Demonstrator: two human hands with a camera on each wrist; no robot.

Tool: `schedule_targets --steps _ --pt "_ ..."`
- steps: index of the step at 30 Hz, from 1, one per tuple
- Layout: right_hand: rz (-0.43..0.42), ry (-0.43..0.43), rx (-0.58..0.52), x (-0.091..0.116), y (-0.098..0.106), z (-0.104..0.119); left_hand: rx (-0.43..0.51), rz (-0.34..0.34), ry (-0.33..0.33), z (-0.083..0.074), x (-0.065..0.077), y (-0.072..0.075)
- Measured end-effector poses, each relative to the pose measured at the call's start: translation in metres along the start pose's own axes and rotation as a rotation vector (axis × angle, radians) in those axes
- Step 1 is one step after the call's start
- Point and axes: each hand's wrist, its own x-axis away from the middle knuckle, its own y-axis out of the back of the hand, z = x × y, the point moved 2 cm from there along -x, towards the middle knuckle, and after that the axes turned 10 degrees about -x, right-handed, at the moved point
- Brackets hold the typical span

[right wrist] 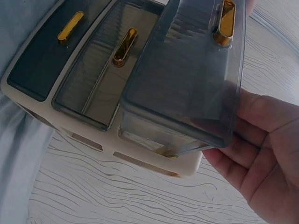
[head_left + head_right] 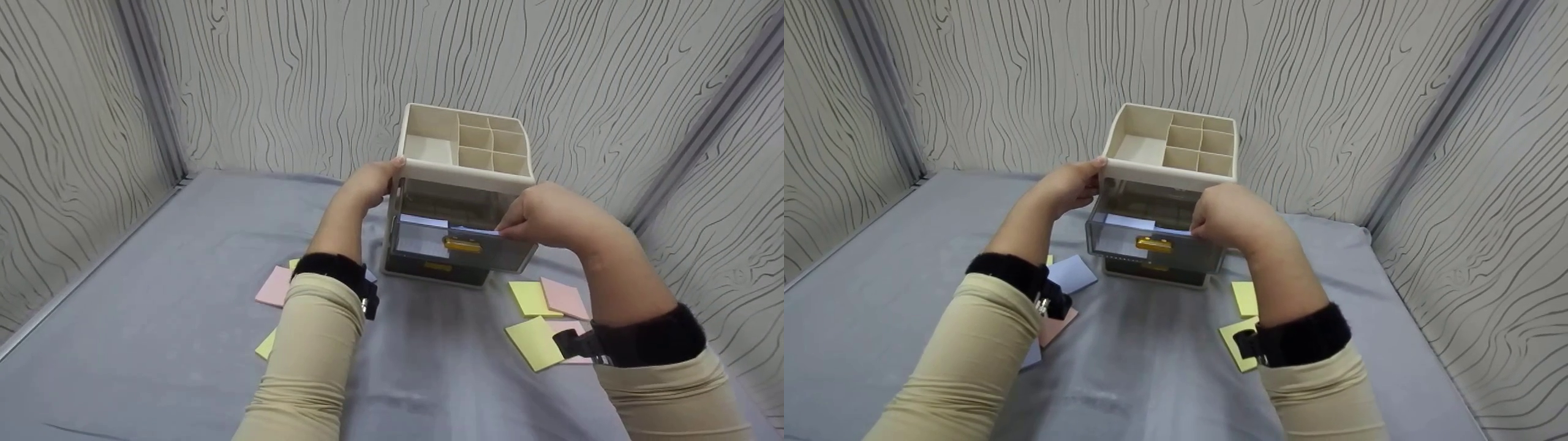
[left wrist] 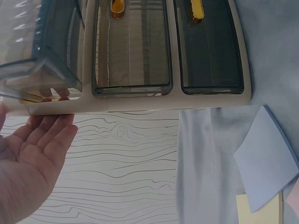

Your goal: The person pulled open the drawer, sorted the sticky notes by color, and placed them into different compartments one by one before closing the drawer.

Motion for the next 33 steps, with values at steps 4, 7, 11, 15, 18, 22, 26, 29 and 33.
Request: schedule_targets --steps 4,7,11,15,18,22,26,29,33 --pt "0.006 0.011 -0.003 0.002 0.001 -0.001 0.008 0.001 0.006 0.000 0.000 0.000" --pt "0.005 0.036 0.000 0.003 0.001 -0.001 0.016 -0.002 0.012 0.000 0.000 0.000" --pt "0.001 0.043 -0.002 0.004 0.001 -0.002 0.000 -0.003 0.006 0.000 0.000 0.001" --pt "-0.004 0.035 -0.011 0.005 0.001 -0.003 -0.004 -0.005 -0.001 0.000 -0.001 0.001" --pt "-0.029 0.058 -0.001 0.004 0.002 -0.005 0.011 -0.004 0.001 0.001 -0.001 0.001" --pt "-0.120 0.114 0.003 0.003 0.005 -0.010 0.018 -0.004 0.005 0.002 -0.001 0.001" --pt "-0.263 0.100 -0.061 0.003 0.008 -0.019 0.010 -0.007 0.002 0.003 -0.001 0.001" --pt "-0.377 0.008 -0.134 0.001 0.009 -0.028 0.008 -0.011 -0.005 0.003 0.000 0.001" --pt "-0.535 -0.187 -0.242 -0.001 0.009 -0.044 0.019 -0.015 -0.001 0.003 0.000 0.001"
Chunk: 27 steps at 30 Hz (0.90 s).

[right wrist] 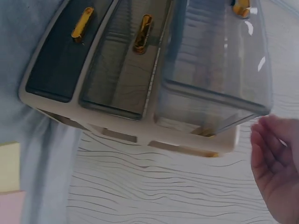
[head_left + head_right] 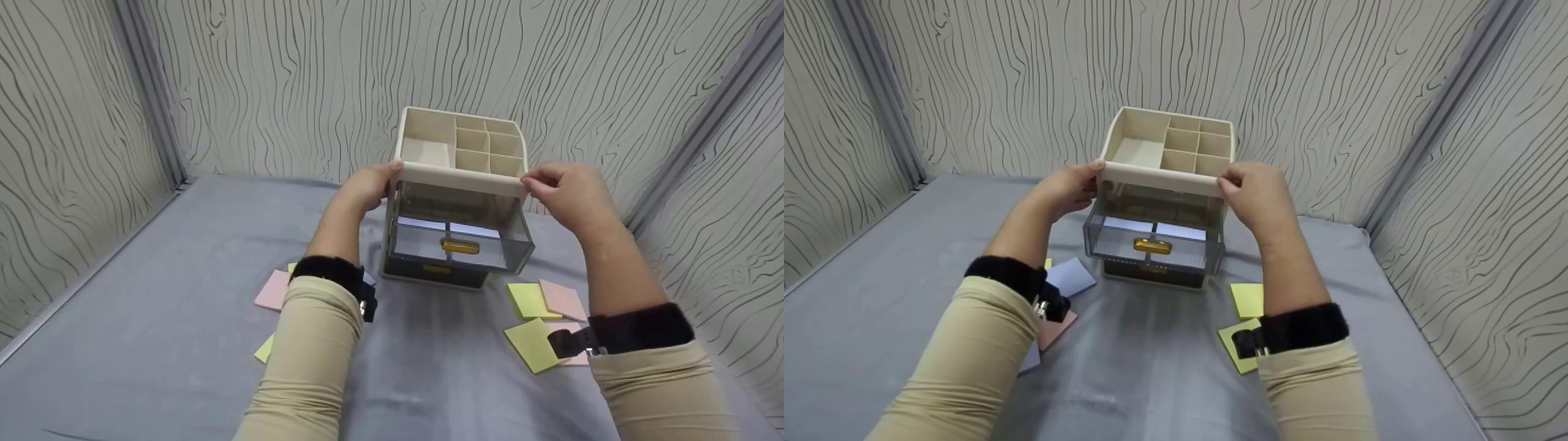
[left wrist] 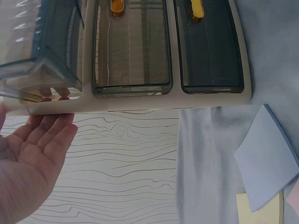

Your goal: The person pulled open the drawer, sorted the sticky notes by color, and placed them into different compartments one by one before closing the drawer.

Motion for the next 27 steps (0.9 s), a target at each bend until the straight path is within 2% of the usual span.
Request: schedule_targets --steps 5,9,17,21,24,27 --pt "-0.167 -0.225 -0.105 -0.003 -0.004 -0.018 0.014 -0.002 0.007 0.001 -0.001 -0.002" --pt "-0.198 -0.335 -0.195 -0.006 -0.015 -0.026 0.010 -0.001 0.005 0.001 -0.001 -0.002" --pt "-0.146 -0.427 -0.319 -0.010 -0.027 -0.027 0.050 0.022 -0.013 0.001 -0.001 0.000" --pt "-0.058 -0.484 -0.439 -0.011 -0.031 -0.031 0.048 0.020 -0.007 0.000 -0.001 0.000" --pt "-0.021 -0.503 -0.520 -0.012 -0.035 -0.033 0.036 0.010 -0.003 0.000 0.000 0.001" --pt "-0.020 -0.504 -0.558 -0.013 -0.037 -0.035 0.029 -0.002 0.000 0.001 0.000 0.000"
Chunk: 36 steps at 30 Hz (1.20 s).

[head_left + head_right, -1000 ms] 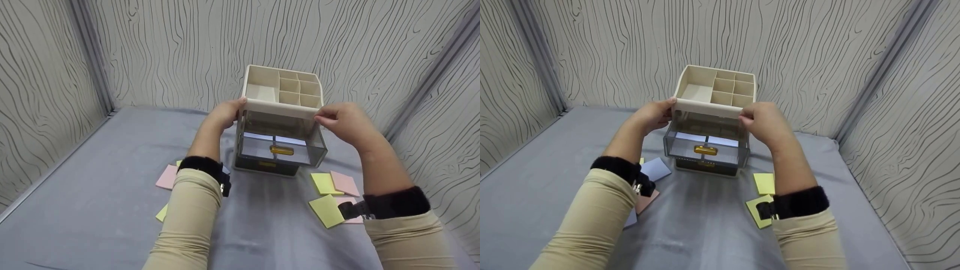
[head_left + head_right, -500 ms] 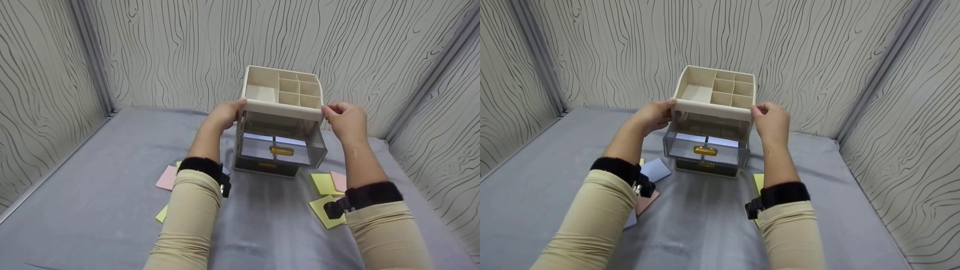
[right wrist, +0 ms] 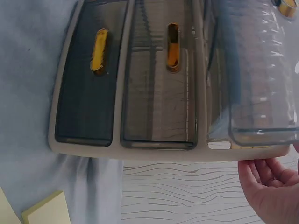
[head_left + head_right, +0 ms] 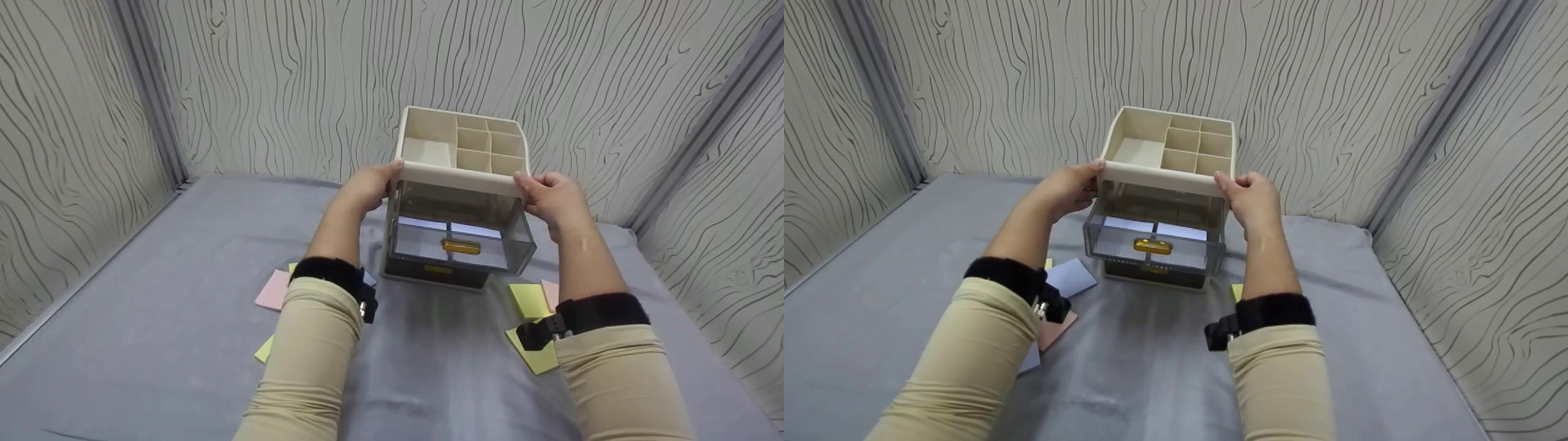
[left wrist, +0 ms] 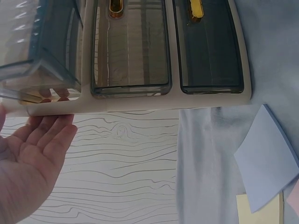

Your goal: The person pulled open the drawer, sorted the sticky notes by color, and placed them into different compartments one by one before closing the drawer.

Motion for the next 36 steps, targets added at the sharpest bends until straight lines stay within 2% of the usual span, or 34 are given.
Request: schedule_targets --steps 9,16,21,25,29,32,36 --pt "0.013 -0.014 -0.062 -0.001 0.001 -0.002 0.001 -0.024 -0.012 -0.002 0.000 -0.003" --pt "0.005 -0.020 -0.106 -0.002 0.002 -0.004 -0.136 -0.074 -0.016 0.005 0.003 -0.004" --pt "0.007 -0.011 -0.120 -0.001 0.001 -0.003 -0.193 -0.079 -0.063 0.014 0.007 0.000" --pt "0.006 -0.010 -0.116 -0.002 0.001 -0.004 -0.285 -0.068 -0.075 0.021 0.013 0.004" --pt "0.002 -0.012 -0.122 -0.002 0.003 -0.004 -0.421 -0.002 -0.065 0.031 0.019 0.006" --pt "0.004 -0.015 -0.125 -0.002 0.004 -0.004 -0.546 0.045 -0.078 0.043 0.024 0.007" --pt "0.018 -0.021 -0.119 -0.002 0.004 -0.004 -0.675 0.068 -0.101 0.061 0.033 0.012"
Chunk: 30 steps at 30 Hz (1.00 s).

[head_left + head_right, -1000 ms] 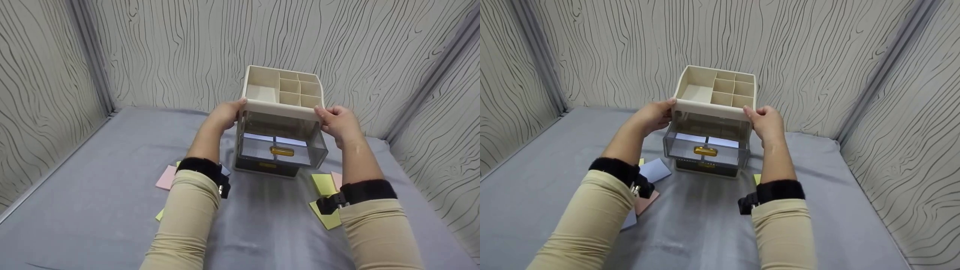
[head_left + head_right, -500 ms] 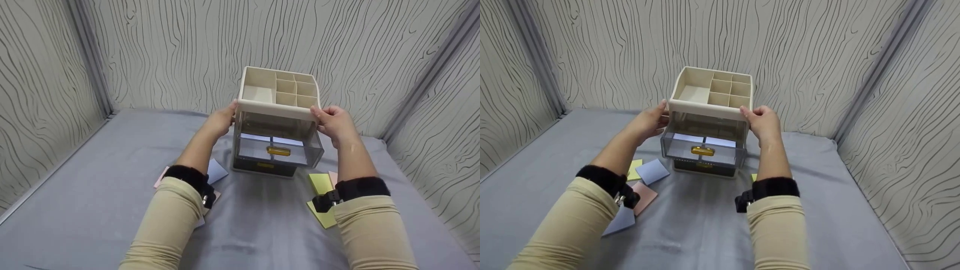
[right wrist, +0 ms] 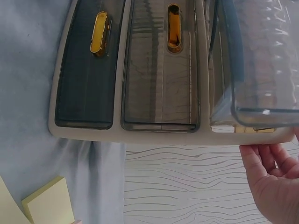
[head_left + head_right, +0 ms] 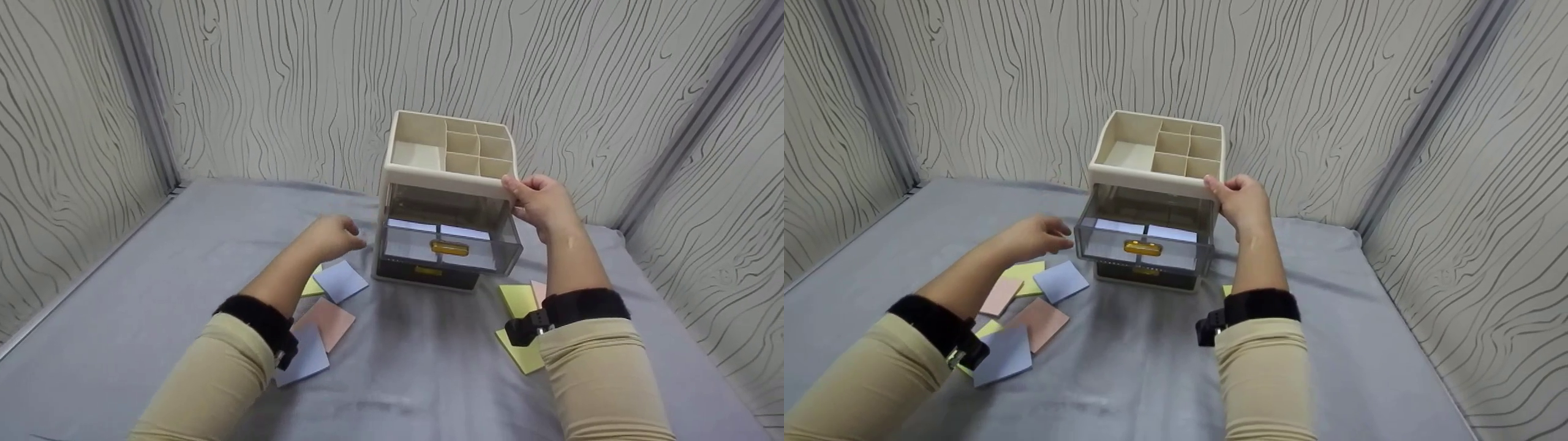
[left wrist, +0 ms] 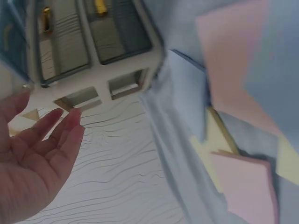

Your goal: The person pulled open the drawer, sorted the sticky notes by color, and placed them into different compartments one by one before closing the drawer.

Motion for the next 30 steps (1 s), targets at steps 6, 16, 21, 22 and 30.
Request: schedule_targets --steps 6,16,21,22,30 --pt "0.011 -0.012 -0.012 0.000 -0.001 0.002 -0.167 0.073 -0.030 0.016 0.015 -0.004" --pt "0.018 -0.003 -0.011 0.002 -0.002 0.001 -0.343 0.294 0.029 0.035 0.039 -0.022" --pt "0.013 -0.010 -0.019 0.001 -0.002 0.001 -0.334 0.395 0.153 0.041 0.047 -0.032" --pt "0.014 -0.011 -0.021 0.001 -0.002 0.001 -0.340 0.410 0.167 0.041 0.048 -0.034" --pt "0.015 -0.013 -0.018 0.001 0.000 0.000 -0.524 0.476 0.165 0.048 0.052 -0.051"
